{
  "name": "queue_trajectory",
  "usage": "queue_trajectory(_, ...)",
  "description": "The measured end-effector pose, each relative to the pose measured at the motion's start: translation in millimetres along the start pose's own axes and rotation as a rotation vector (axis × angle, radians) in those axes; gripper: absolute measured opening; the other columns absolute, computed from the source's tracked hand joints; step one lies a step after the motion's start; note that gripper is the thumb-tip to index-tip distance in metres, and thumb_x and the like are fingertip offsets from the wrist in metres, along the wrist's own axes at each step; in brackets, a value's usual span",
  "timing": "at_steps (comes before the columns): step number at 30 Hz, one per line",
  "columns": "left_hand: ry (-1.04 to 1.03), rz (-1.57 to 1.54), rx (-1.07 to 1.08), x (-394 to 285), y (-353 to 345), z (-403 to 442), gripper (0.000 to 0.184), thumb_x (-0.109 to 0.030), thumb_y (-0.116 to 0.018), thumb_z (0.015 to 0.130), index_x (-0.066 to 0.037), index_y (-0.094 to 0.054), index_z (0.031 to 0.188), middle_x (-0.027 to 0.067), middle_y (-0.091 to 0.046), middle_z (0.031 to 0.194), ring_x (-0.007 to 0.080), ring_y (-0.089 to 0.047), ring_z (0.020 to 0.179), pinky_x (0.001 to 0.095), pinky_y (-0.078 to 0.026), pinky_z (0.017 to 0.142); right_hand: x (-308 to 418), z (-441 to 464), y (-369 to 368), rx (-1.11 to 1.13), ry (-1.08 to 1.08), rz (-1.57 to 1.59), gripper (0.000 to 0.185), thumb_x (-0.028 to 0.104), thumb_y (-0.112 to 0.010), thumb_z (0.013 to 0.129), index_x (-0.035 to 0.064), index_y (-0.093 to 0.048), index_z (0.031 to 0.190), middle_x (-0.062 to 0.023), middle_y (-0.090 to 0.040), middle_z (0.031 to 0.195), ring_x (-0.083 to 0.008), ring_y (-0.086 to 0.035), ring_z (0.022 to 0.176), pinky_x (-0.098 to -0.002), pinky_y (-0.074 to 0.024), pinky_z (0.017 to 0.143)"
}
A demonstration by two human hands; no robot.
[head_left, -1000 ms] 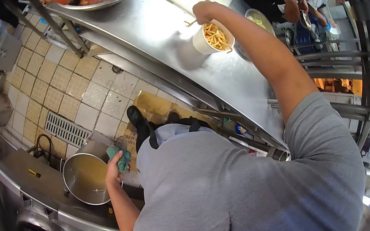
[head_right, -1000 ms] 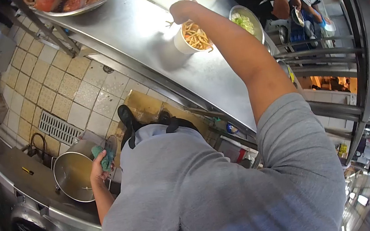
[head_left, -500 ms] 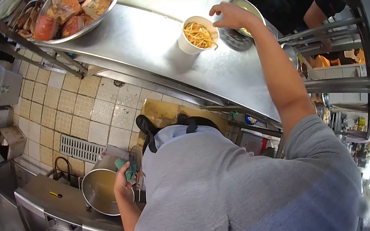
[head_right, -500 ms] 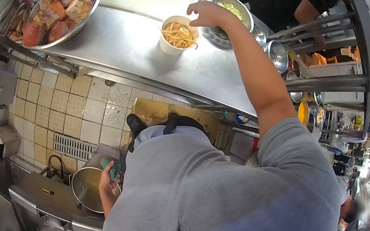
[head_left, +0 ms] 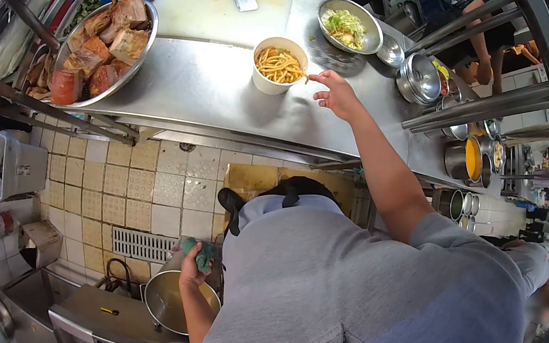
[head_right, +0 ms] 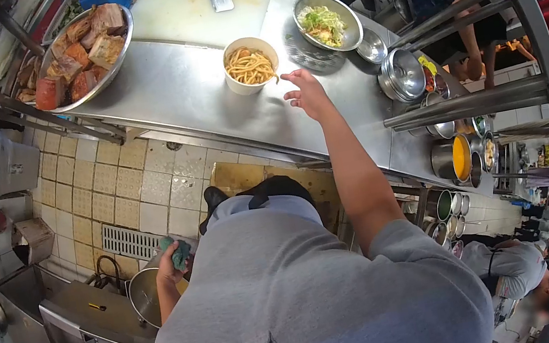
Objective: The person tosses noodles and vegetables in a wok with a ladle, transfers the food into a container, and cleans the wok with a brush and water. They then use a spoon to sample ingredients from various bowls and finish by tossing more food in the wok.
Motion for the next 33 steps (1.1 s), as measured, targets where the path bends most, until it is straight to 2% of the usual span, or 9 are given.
queue_trajectory(4, -0.046, 0.044, -0.007, -20.1, -19.1, -23.0, 0.031, -0.037, -0.068, 0.078, -0.011, -0.055, 0.088, 0.0045, -0.058, 0.066, 0.0171, -0.054, 0.047, 0.0274, -0.039, 0.038, 36.3, -9.3, -23.1, 0.157, 0.026, -0.285, 0.021, 0.017, -0.058, 0.083, 0.0112, -0.042, 0.095, -0.0072, -0.064, 0.09, -0.0093, -0.051, 0.057, -0.0202, -0.0359, 0.048)
queue_trajectory(9, -0.111, 0.004, 0.021, -2.1, -18.1, -16.9, 0.033, -0.039, -0.067, 0.078, -0.01, -0.056, 0.088, 0.0051, -0.059, 0.066, 0.0172, -0.055, 0.049, 0.0274, -0.04, 0.04, 97.1, -27.2, -23.2, 0.136, 0.146, -0.316, 0.025, 0.022, -0.057, 0.085, 0.0092, -0.043, 0.102, -0.0082, -0.064, 0.093, -0.0113, -0.055, 0.057, -0.0219, -0.0367, 0.047)
queue_trajectory(11, -0.095, -0.068, -0.023, 26.4, -12.1, -13.1, 0.034, -0.039, -0.068, 0.077, -0.01, -0.056, 0.089, 0.0056, -0.058, 0.066, 0.0177, -0.055, 0.049, 0.0278, -0.041, 0.04, 104.7, -27.7, -11.1, 0.061, 0.252, -0.669, 0.026, 0.023, -0.054, 0.087, 0.008, -0.044, 0.105, -0.0085, -0.064, 0.098, -0.0121, -0.057, 0.059, -0.0232, -0.0388, 0.047)
queue_trajectory(13, -0.074, -0.096, -0.073, 57.2, -9.3, -9.9, 0.034, -0.039, -0.069, 0.076, -0.009, -0.056, 0.089, 0.0053, -0.058, 0.065, 0.0178, -0.055, 0.048, 0.0283, -0.041, 0.04, 111.2, -37.4, -14.0, 0.114, 0.271, -0.716, 0.027, 0.025, -0.052, 0.089, 0.0076, -0.045, 0.108, -0.0082, -0.063, 0.103, -0.0111, -0.057, 0.061, -0.0238, -0.0397, 0.048)
queue_trajectory(19, -0.164, -0.268, -0.243, 184.7, -24.2, -6.0, 0.026, -0.031, -0.067, 0.079, -0.009, -0.058, 0.091, 0.004, -0.059, 0.068, 0.0169, -0.056, 0.049, 0.0297, -0.045, 0.042, 101.5, -66.9, -68.7, 0.693, 0.103, -0.428, 0.033, 0.022, -0.051, 0.091, 0.0077, -0.047, 0.12, -0.0065, -0.064, 0.103, -0.0086, -0.057, 0.066, -0.0211, -0.0423, 0.055)
queue_trajectory(26, -0.311, -0.55, -0.588, 367.6, -118.8, -36.7, 0.014, -0.021, -0.06, 0.081, -0.011, -0.058, 0.091, 0.0018, -0.058, 0.072, 0.0162, -0.057, 0.057, 0.0295, -0.043, 0.042, 29.1, -129.0, -131.9, 1.352, 0.173, -0.622, 0.036, 0.025, -0.055, 0.091, 0.0079, -0.049, 0.122, -0.0076, -0.062, 0.106, -0.0108, -0.057, 0.069, -0.0238, -0.0463, 0.066)
queue_trajectory(29, -0.25, -0.37, -0.749, 460.2, -182.0, -48.2, 0.019, -0.019, -0.062, 0.078, -0.01, -0.057, 0.093, 0.0043, -0.058, 0.078, 0.0197, -0.058, 0.063, 0.0349, -0.045, 0.046, -28.6, -186.3, -146.4, 1.686, 0.378, -0.866, 0.043, 0.016, -0.056, 0.089, 0.0072, -0.046, 0.13, -0.0095, -0.055, 0.119, -0.0131, -0.056, 0.085, -0.025, -0.0473, 0.071)
queue_trajectory(30, -0.207, -0.358, -0.773, 494.4, -204.8, -46.3, 0.028, -0.019, -0.065, 0.075, -0.007, -0.058, 0.099, 0.0069, -0.06, 0.085, 0.0225, -0.06, 0.07, 0.0392, -0.049, 0.055, -41.8, -208.2, -143.4, 1.764, 0.475, -0.932, 0.045, 0.015, -0.057, 0.089, 0.0061, -0.045, 0.131, -0.0099, -0.054, 0.121, -0.0148, -0.056, 0.088, -0.026, -0.0477, 0.073)
queue_trajectory(33, -0.26, -0.508, -1.022, 630.9, -261.3, -11.1, 0.037, -0.019, -0.066, 0.073, -0.005, -0.058, 0.106, 0.0094, -0.063, 0.091, 0.0246, -0.062, 0.078, 0.0391, -0.05, 0.067, -77.7, -299.0, -129.5, 2.011, -0.1, -0.679, 0.052, 0.014, -0.059, 0.086, 0.0016, -0.041, 0.134, -0.0095, -0.051, 0.126, -0.014, -0.056, 0.083, -0.0264, -0.0466, 0.071)
Point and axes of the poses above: each hand's wrist, its own z-axis towards the middle knuckle, its own y-axis out of the back of the hand, x = y × z, the point moved 7 cm from there along z, towards the middle knuckle
